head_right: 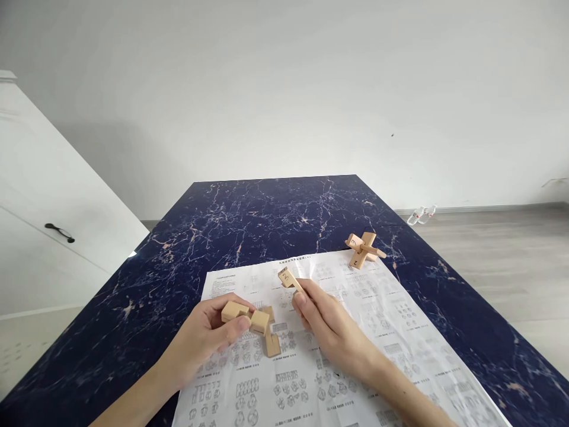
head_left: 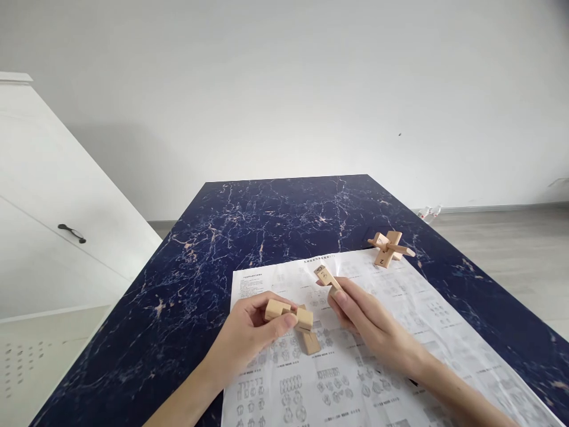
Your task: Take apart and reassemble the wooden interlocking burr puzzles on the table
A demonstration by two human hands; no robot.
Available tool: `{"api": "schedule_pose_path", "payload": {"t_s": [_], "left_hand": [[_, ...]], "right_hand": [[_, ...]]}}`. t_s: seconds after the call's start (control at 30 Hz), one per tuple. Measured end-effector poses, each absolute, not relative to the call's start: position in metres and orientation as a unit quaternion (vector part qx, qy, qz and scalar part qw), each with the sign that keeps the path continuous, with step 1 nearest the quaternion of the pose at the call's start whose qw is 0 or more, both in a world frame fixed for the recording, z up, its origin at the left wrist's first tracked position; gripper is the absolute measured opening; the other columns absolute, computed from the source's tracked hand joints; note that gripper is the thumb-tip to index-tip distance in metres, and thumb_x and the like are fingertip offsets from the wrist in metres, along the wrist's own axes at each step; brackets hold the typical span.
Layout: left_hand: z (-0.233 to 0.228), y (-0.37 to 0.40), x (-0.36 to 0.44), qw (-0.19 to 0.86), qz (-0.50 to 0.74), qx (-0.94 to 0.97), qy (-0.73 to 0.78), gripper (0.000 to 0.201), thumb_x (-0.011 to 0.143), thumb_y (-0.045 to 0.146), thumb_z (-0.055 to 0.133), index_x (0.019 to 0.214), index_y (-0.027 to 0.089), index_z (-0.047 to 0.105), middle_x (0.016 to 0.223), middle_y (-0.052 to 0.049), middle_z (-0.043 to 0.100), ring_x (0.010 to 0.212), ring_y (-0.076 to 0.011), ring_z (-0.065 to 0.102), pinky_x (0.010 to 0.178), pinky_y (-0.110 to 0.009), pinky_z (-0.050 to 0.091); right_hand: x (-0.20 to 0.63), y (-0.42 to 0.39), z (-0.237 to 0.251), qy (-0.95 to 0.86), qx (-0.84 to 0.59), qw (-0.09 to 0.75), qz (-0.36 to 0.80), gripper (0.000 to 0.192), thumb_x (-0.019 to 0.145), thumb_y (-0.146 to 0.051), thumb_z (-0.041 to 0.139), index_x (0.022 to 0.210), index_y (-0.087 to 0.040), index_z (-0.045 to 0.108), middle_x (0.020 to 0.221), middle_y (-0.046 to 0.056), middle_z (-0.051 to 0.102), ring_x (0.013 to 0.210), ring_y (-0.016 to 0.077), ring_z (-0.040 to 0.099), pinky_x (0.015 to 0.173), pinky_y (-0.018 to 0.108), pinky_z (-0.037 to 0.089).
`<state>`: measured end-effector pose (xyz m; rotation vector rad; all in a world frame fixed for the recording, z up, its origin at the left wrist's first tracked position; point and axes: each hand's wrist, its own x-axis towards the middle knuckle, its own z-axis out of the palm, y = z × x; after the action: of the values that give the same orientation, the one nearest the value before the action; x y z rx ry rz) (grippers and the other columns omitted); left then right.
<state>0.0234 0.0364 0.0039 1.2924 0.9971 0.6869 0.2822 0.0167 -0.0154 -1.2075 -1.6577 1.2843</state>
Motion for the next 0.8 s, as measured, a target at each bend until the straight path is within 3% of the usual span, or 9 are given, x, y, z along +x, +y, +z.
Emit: {"api": "schedule_pose_path", "payload": {"t_s": [0.1,0.17,0.23,0.3,0.47,0.67,0.8], "left_hand": [[0.006,0.035,0.024,0.651,0.337,0.539,0.414,0.036,0.097,0.053,0.074,0.093,0.017,0.076,0.087,-0.003,0.069,0.077,-0.0150,0.061,0.073,-0.027,0.048],[0.009,0.033,0.027,0.701,0.358,0.494,0.370,0.038,0.102,0.054,0.066,0.099,0.017,0.073,0.110,-0.010,0.075,0.100,-0.0237,0.072,0.094,-0.037,0.055],[0.011,0.031,0.029,0.754,0.368,0.439,0.323,0.034,0.104,0.052,0.065,0.105,0.018,0.066,0.120,-0.013,0.075,0.107,-0.0301,0.076,0.102,-0.049,0.056],[0.011,0.029,0.031,0.779,0.376,0.404,0.298,0.029,0.103,0.047,0.068,0.114,0.020,0.059,0.113,-0.011,0.076,0.096,-0.0295,0.079,0.097,-0.052,0.059],[0.008,0.030,0.031,0.775,0.392,0.388,0.308,0.036,0.107,0.046,0.062,0.130,0.022,0.049,0.097,-0.005,0.072,0.067,-0.0156,0.067,0.083,-0.042,0.056],[0.006,0.029,0.029,0.751,0.320,0.444,0.370,0.064,0.099,0.049,0.074,0.150,0.027,0.041,0.094,0.002,0.061,0.065,-0.0102,0.053,0.082,-0.039,0.051],[0.004,0.024,0.032,0.733,0.277,0.486,0.387,0.083,0.101,0.050,0.070,0.166,0.030,0.022,0.095,0.001,0.061,0.065,-0.0107,0.050,0.077,-0.036,0.049]], "right_hand": [[0.282,0.017,-0.017,-0.648,-0.473,0.345,0.488,0.041,0.114,-0.060,0.036,0.118,-0.025,0.056,0.085,0.000,0.049,0.074,0.0184,0.047,0.069,0.032,0.046],[0.281,0.017,-0.018,-0.656,-0.470,0.344,0.480,0.041,0.114,-0.059,0.036,0.126,-0.025,0.057,0.085,0.000,0.050,0.074,0.0186,0.048,0.068,0.032,0.046],[0.281,0.017,-0.017,-0.664,-0.466,0.344,0.473,0.043,0.114,-0.059,0.035,0.127,-0.024,0.058,0.083,0.000,0.050,0.072,0.0184,0.048,0.066,0.032,0.045],[0.281,0.017,-0.016,-0.671,-0.466,0.342,0.465,0.044,0.115,-0.059,0.034,0.127,-0.024,0.059,0.080,-0.001,0.050,0.070,0.0182,0.048,0.064,0.032,0.044],[0.281,0.016,-0.014,-0.682,-0.474,0.332,0.446,0.044,0.115,-0.057,0.034,0.126,-0.024,0.060,0.080,0.000,0.053,0.071,0.0187,0.052,0.065,0.033,0.045],[0.281,0.016,-0.017,-0.695,-0.467,0.335,0.432,0.036,0.114,-0.054,0.039,0.127,-0.025,0.055,0.083,0.001,0.059,0.072,0.0202,0.056,0.069,0.035,0.048],[0.280,0.016,-0.022,-0.679,-0.455,0.345,0.462,0.030,0.112,-0.051,0.047,0.123,-0.025,0.056,0.089,0.002,0.067,0.081,0.0215,0.062,0.076,0.036,0.049]]}}
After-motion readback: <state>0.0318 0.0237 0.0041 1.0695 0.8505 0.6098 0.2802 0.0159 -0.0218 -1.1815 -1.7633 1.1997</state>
